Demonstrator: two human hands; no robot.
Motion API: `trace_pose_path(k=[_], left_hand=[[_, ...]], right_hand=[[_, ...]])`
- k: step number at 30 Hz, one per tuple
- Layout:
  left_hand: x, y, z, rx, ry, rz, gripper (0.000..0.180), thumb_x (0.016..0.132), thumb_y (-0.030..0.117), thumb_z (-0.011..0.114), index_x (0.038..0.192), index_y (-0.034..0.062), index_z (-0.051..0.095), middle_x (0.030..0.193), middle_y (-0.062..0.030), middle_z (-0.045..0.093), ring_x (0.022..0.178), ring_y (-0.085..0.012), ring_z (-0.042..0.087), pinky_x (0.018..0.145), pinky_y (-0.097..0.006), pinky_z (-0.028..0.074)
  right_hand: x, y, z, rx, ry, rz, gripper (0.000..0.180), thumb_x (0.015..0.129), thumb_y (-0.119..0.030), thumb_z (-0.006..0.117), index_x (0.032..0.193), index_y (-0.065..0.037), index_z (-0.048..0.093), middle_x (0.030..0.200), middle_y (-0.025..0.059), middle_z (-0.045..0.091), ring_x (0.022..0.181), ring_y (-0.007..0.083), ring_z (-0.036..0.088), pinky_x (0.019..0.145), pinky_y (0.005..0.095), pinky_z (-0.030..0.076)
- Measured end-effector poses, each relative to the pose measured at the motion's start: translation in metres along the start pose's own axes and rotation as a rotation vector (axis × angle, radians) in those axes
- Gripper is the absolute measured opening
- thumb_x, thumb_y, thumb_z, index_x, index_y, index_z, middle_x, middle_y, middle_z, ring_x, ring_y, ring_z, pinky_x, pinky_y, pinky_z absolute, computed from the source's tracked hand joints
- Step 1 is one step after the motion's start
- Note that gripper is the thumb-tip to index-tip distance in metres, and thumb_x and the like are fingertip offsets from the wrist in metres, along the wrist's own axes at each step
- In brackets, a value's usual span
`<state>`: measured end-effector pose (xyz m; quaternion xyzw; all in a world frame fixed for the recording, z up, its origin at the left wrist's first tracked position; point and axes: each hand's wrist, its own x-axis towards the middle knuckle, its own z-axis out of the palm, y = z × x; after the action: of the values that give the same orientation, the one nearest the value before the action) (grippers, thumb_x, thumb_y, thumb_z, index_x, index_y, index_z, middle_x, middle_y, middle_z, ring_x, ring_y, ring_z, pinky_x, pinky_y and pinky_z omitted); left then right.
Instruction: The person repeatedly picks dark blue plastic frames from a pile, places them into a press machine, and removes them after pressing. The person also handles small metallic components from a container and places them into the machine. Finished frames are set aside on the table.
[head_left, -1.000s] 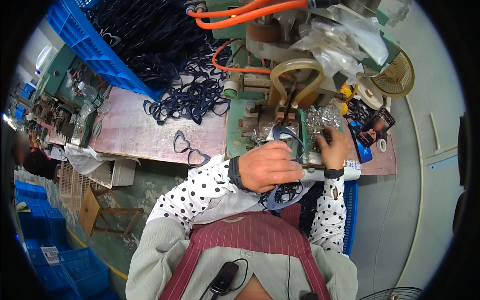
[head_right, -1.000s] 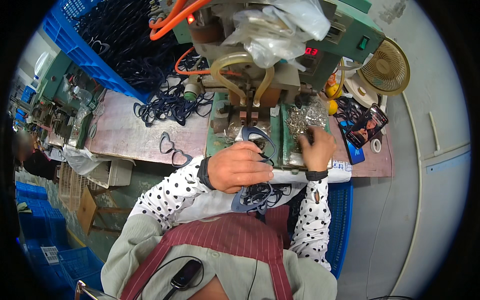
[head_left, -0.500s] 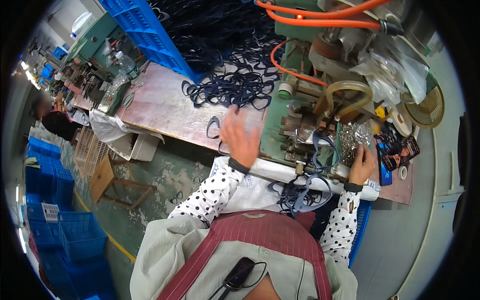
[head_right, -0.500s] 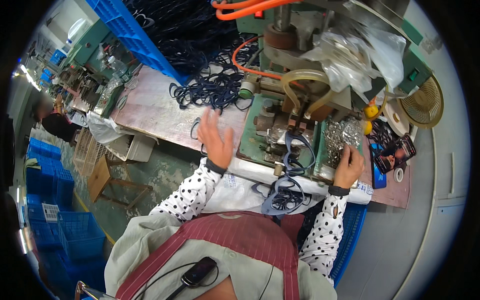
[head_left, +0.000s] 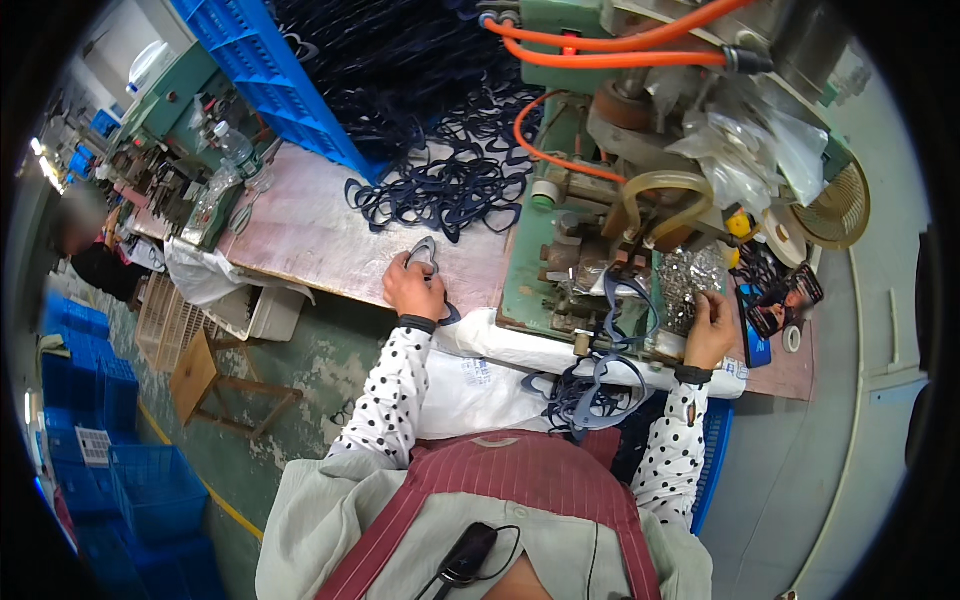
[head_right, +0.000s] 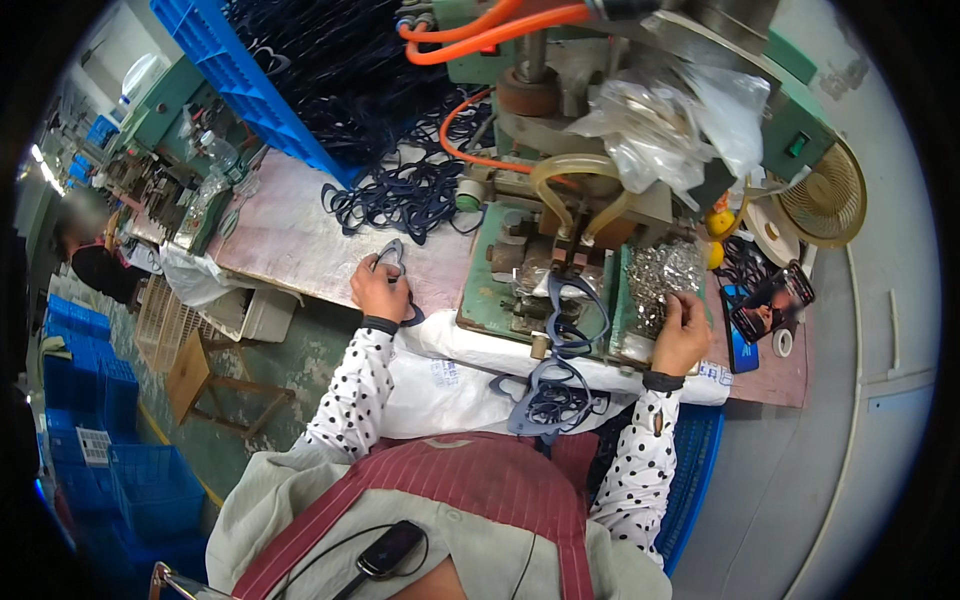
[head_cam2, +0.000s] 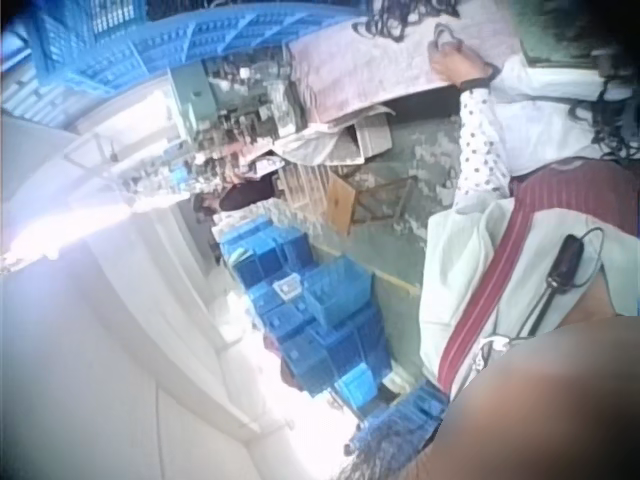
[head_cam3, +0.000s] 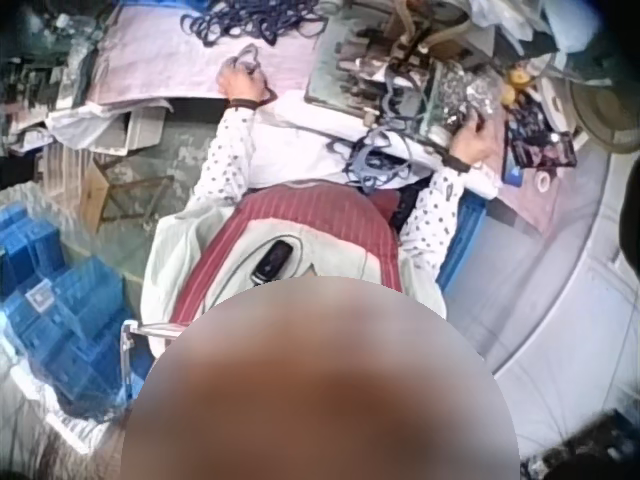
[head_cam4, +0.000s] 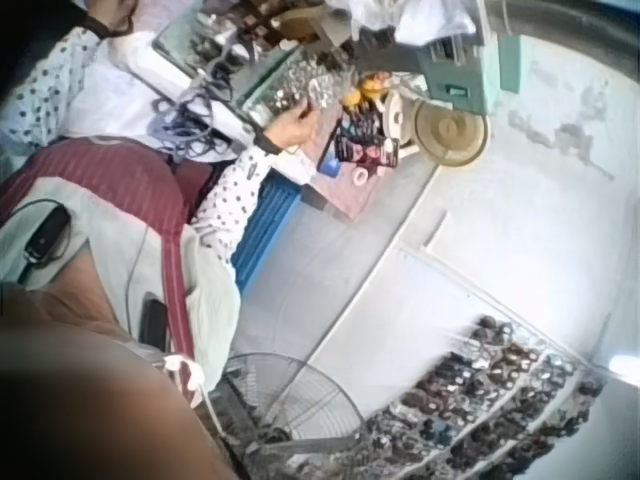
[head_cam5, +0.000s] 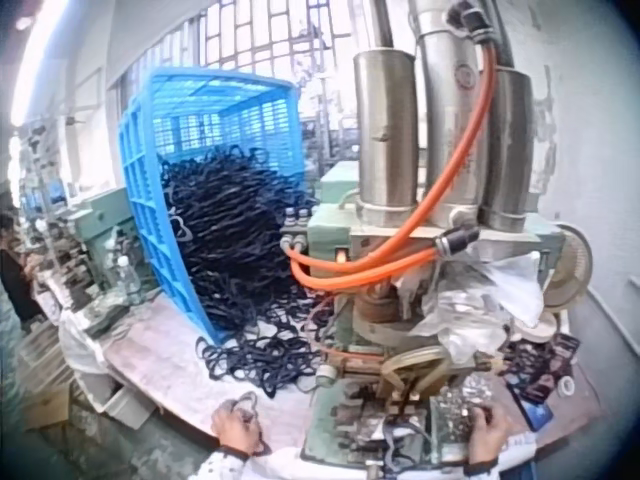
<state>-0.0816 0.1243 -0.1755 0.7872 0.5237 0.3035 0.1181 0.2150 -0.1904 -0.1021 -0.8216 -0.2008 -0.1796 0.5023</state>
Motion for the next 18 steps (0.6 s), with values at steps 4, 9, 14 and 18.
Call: trace_pose_path(k=[4, 9, 14, 18], left_hand=[[0.010, 0.019, -0.006, 0.133, -0.102, -0.069, 0.034, 0.064, 0.040, 0.081, 0.079, 0.0115, 0.068, 0.122, -0.0146, 0.055, 0.117, -0.0379, 0.046, 0.095, -0.050, 0.038], [0.026, 0.019, 0.010, 0.017, 0.124, 0.110, 0.019, 0.075, 0.027, 0.075, 0.081, 0.0094, 0.068, 0.124, -0.0132, 0.055, 0.117, -0.0380, 0.044, 0.095, -0.050, 0.036], [0.045, 0.046, -0.026, -0.291, 0.137, 0.352, 0.017, 0.093, 0.014, 0.058, 0.103, 0.0030, 0.066, 0.118, -0.0104, 0.063, 0.109, -0.0313, 0.053, 0.094, -0.041, 0.041], [0.042, 0.093, -0.067, -0.430, 0.105, 0.364, 0.020, 0.098, 0.012, 0.051, 0.112, 0.0005, 0.060, 0.103, -0.0124, 0.069, 0.087, -0.0256, 0.062, 0.077, -0.031, 0.048]], right_hand=[[0.004, -0.016, 0.008, 0.149, -0.017, 0.023, 0.007, 0.085, -0.004, 0.067, 0.091, -0.001, 0.067, 0.083, 0.0080, 0.068, 0.074, 0.0142, 0.064, 0.070, 0.0260, 0.050], [0.005, -0.071, 0.002, 0.280, -0.144, 0.017, 0.012, 0.082, -0.001, 0.068, 0.094, -0.001, 0.070, 0.088, 0.0046, 0.068, 0.082, 0.0119, 0.061, 0.075, 0.0243, 0.047], [0.001, -0.135, -0.011, 0.620, -0.362, 0.178, 0.015, 0.082, 0.000, 0.068, 0.097, 0.000, 0.071, 0.081, -0.0012, 0.065, 0.070, 0.0048, 0.053, 0.064, 0.0198, 0.042], [-0.007, -0.155, -0.007, 0.561, -0.515, 0.154, 0.018, 0.079, -0.001, 0.069, 0.097, 0.000, 0.071, 0.081, -0.0012, 0.066, 0.065, 0.0034, 0.049, 0.057, 0.0173, 0.038]])
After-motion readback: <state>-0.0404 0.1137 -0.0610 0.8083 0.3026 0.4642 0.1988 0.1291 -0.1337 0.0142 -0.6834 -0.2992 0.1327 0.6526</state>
